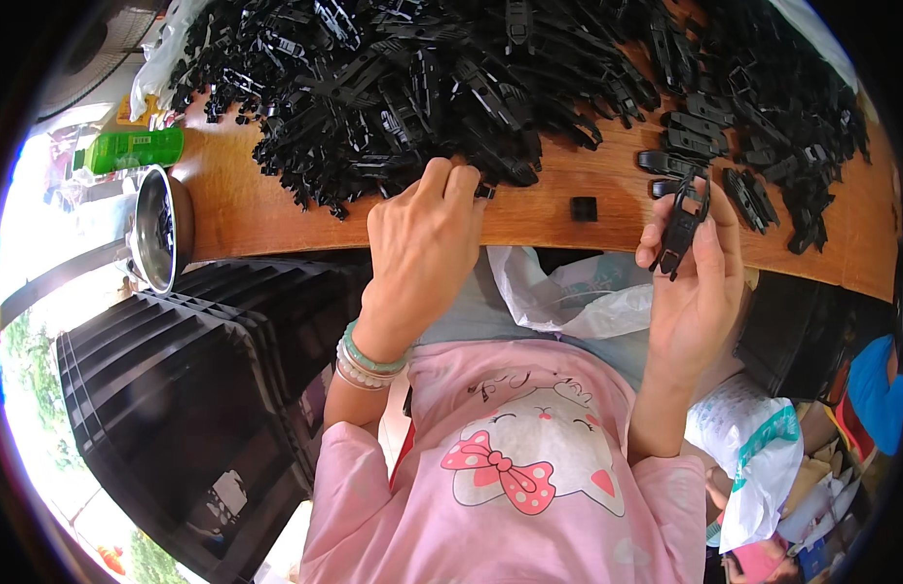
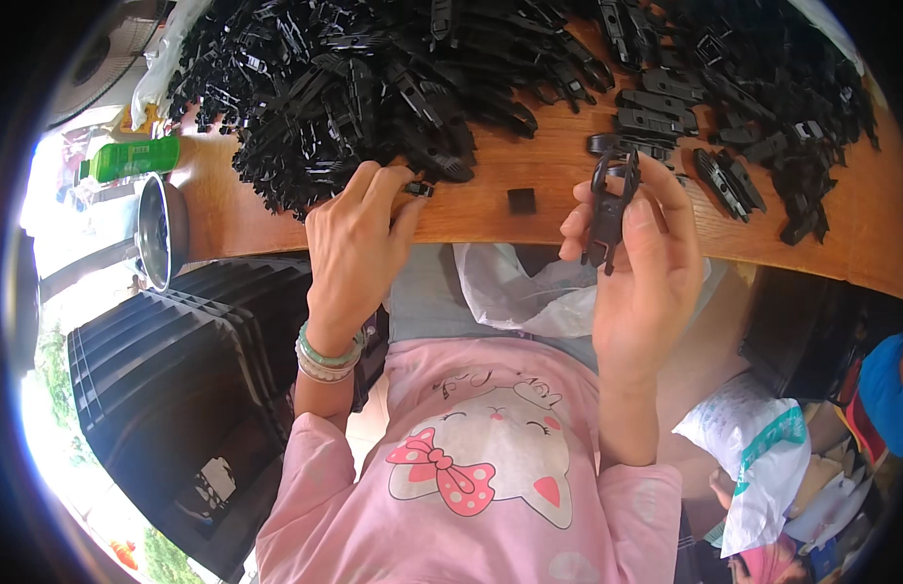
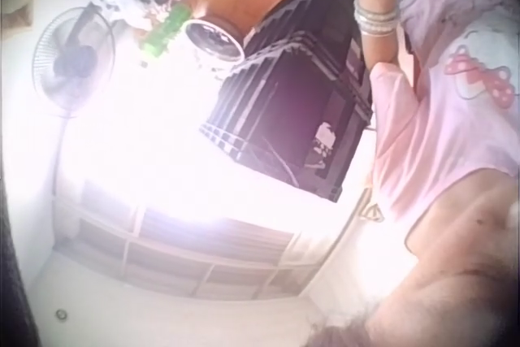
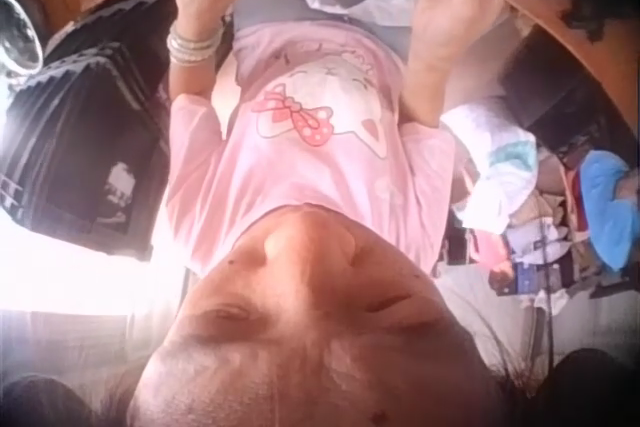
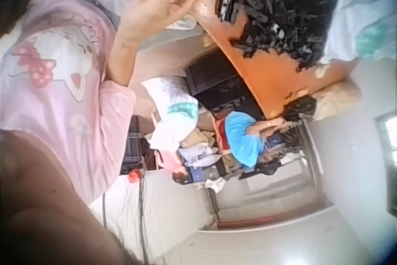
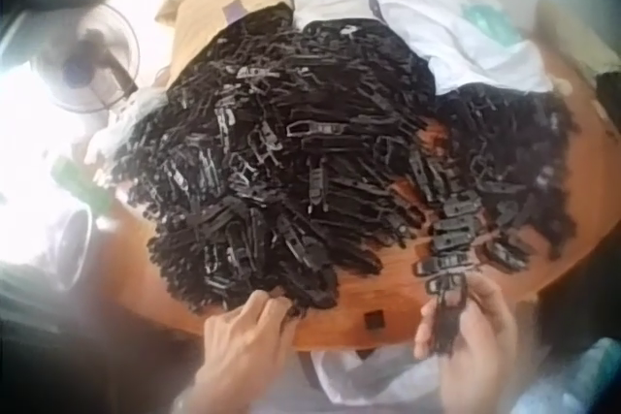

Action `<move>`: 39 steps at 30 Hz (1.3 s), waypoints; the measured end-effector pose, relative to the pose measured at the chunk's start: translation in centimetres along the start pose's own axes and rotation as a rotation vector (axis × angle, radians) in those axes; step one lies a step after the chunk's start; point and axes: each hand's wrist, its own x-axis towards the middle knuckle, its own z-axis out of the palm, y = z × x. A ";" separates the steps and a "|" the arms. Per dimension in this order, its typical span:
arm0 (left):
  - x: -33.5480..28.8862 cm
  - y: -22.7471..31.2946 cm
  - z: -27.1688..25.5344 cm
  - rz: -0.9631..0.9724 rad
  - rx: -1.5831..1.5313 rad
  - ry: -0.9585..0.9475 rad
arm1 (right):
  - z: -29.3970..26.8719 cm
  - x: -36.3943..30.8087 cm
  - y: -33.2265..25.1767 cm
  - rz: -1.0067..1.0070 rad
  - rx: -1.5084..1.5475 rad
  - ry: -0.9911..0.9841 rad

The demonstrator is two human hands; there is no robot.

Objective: The person assembles plastic components by fitting small plastic clips into larger plastic parts by hand and placing the assembled pieces on the table.

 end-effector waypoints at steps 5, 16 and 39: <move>0.2 0.2 0.1 0.049 -0.042 0.035 | -0.9 0.4 -0.4 0.113 0.040 0.046; 0.4 4.9 3.7 0.043 -0.539 0.069 | -3.5 0.5 -0.1 -0.164 -0.901 -0.233; 0.9 3.9 4.5 0.078 -0.783 -0.020 | 0.8 4.5 -3.6 -0.340 -1.662 -0.916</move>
